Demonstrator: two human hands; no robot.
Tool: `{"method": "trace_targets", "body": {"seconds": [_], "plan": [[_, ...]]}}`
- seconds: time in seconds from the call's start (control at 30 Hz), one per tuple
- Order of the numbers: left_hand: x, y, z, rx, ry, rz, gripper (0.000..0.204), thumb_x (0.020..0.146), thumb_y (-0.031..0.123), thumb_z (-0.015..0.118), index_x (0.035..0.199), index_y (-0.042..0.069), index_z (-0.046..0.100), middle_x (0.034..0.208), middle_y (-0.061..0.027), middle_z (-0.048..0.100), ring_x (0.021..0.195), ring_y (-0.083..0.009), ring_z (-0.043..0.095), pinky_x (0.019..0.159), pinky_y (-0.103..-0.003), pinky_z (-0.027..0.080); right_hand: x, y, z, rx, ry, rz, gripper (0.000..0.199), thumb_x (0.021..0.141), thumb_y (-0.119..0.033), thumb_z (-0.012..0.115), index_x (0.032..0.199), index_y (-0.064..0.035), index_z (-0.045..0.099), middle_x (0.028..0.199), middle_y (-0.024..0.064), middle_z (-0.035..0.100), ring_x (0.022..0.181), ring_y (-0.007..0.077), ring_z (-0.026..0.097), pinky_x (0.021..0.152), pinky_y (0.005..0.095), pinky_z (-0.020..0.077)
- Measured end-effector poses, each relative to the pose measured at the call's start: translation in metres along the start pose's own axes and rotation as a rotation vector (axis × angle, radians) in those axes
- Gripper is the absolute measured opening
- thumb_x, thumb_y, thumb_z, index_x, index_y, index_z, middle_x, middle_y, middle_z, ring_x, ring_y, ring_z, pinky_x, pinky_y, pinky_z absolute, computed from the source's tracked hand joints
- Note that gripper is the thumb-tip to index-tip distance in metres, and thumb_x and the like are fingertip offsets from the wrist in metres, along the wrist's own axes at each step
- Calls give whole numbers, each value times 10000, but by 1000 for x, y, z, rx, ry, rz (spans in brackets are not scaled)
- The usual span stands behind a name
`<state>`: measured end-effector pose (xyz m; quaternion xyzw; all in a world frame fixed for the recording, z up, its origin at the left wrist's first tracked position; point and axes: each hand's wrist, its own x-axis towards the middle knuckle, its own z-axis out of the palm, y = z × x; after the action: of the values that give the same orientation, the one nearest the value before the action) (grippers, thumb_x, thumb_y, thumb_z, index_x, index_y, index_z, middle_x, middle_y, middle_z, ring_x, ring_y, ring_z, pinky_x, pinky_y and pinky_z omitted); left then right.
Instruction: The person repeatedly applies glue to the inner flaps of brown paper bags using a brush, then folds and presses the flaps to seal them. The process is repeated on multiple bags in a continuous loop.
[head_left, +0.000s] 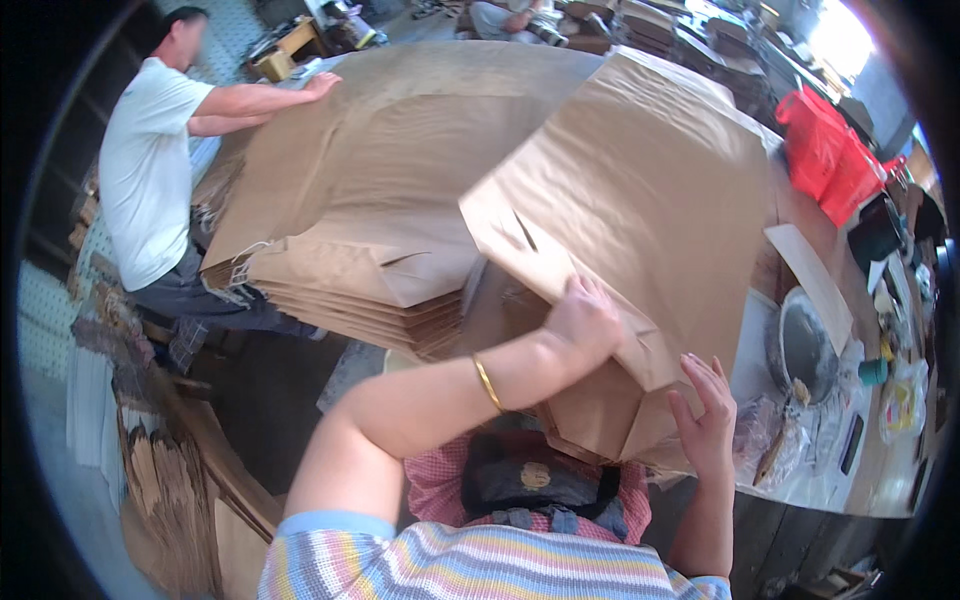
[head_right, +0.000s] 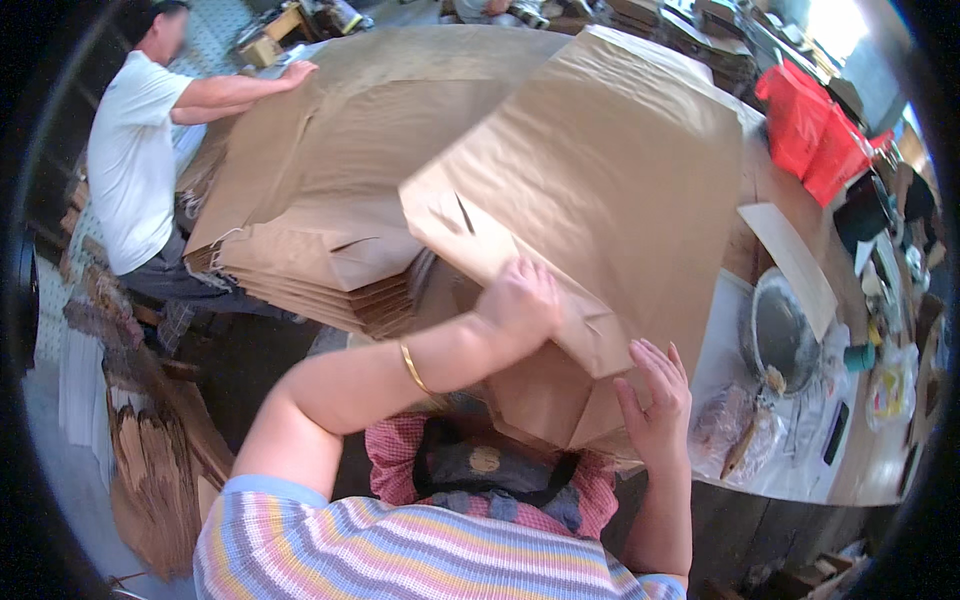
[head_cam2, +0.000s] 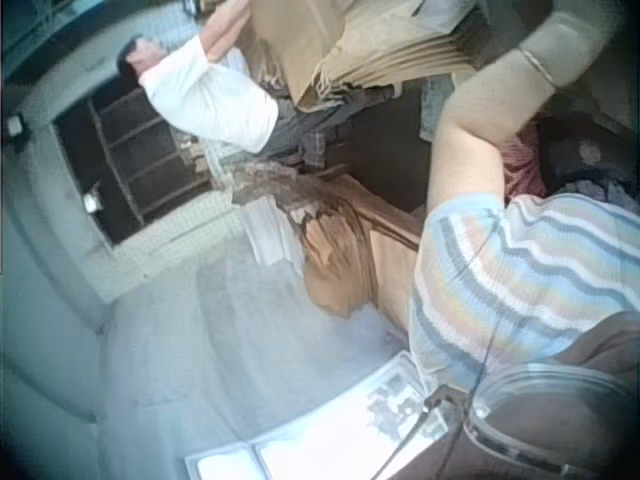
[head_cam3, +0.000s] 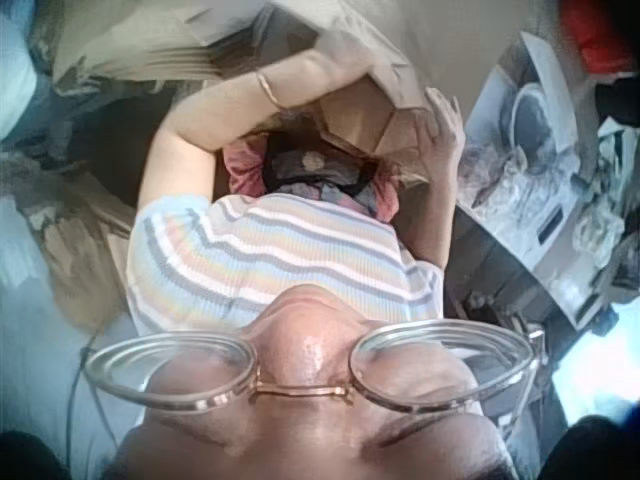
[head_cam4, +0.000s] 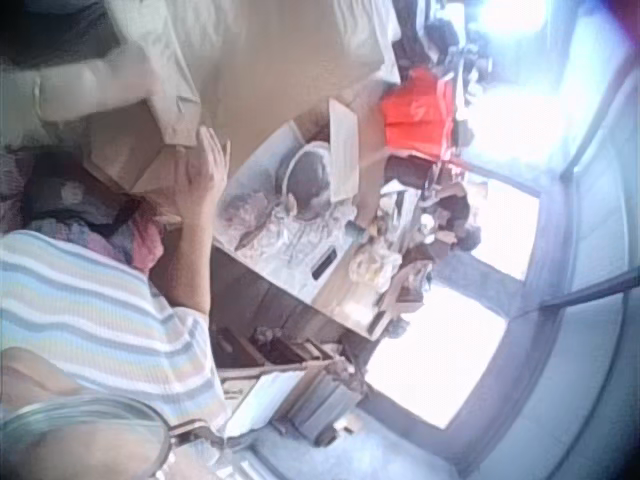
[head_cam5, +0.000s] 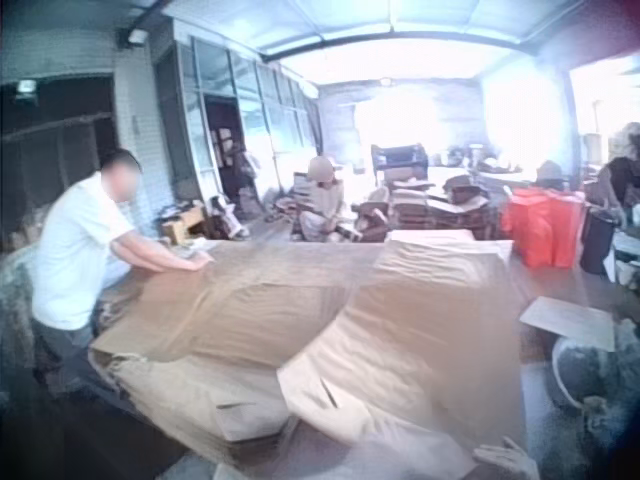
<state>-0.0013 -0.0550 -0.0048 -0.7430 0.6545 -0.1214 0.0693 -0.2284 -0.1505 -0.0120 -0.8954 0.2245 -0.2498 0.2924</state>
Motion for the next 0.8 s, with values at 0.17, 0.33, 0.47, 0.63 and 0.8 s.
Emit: {"method": "trace_targets", "body": {"seconds": [0.17, 0.33, 0.47, 0.63, 0.8], "plan": [[-77, -129, -45, 155, 154, -123, 375, 741, 66, 575, 1086, -68, 637, 1080, -233, 663, 976, -337, 643, 917, -415, 500, 7, 9, 30, 10, -92, -58, 340, 791, -62, 688, 1128, -31, 657, 1183, 143, 662, 1175, 311, 593, 1102, 515, 339], [-178, -230, -45, 166, 219, -298, 414, 806, -1, 501, 1202, 20, 619, 1251, -149, 625, 1160, -319, 587, 989, -405, 478, -1, 14, 45, 37, -116, -19, 298, 802, -52, 672, 1097, -14, 660, 1182, 141, 663, 1182, 312, 588, 1103, 510, 341], [-229, -231, -10, -18, 16, -305, 413, 819, -8, 487, 1215, 18, 603, 1265, -136, 620, 1180, -328, 575, 997, -407, 472, -2, 19, 51, 62, -118, -2, 289, 800, -43, 666, 1086, -10, 666, 1182, 139, 664, 1187, 312, 585, 1107, 500, 341], [-226, -206, -20, 110, -132, -355, 498, 822, -26, 484, 1315, 24, 527, 1359, -180, 529, 1286, -337, 477, 1064, -448, 400, 0, 16, 46, 103, -159, -29, 320, 787, -52, 682, 1103, -7, 662, 1196, 155, 651, 1180, 319, 585, 1087, 475, 371], [-144, -112, -70, -81, 0, -249, 581, 776, -58, 531, 1350, 18, 491, 1364, -220, 491, 1302, -355, 444, 1080, -471, 377, 0, 22, -5, -1, -129, 132, 400, 775, -89, 708, 1159, -5, 631, 1122, 177, 623, 1049, 351, 598, 956, 398, 460]]}}
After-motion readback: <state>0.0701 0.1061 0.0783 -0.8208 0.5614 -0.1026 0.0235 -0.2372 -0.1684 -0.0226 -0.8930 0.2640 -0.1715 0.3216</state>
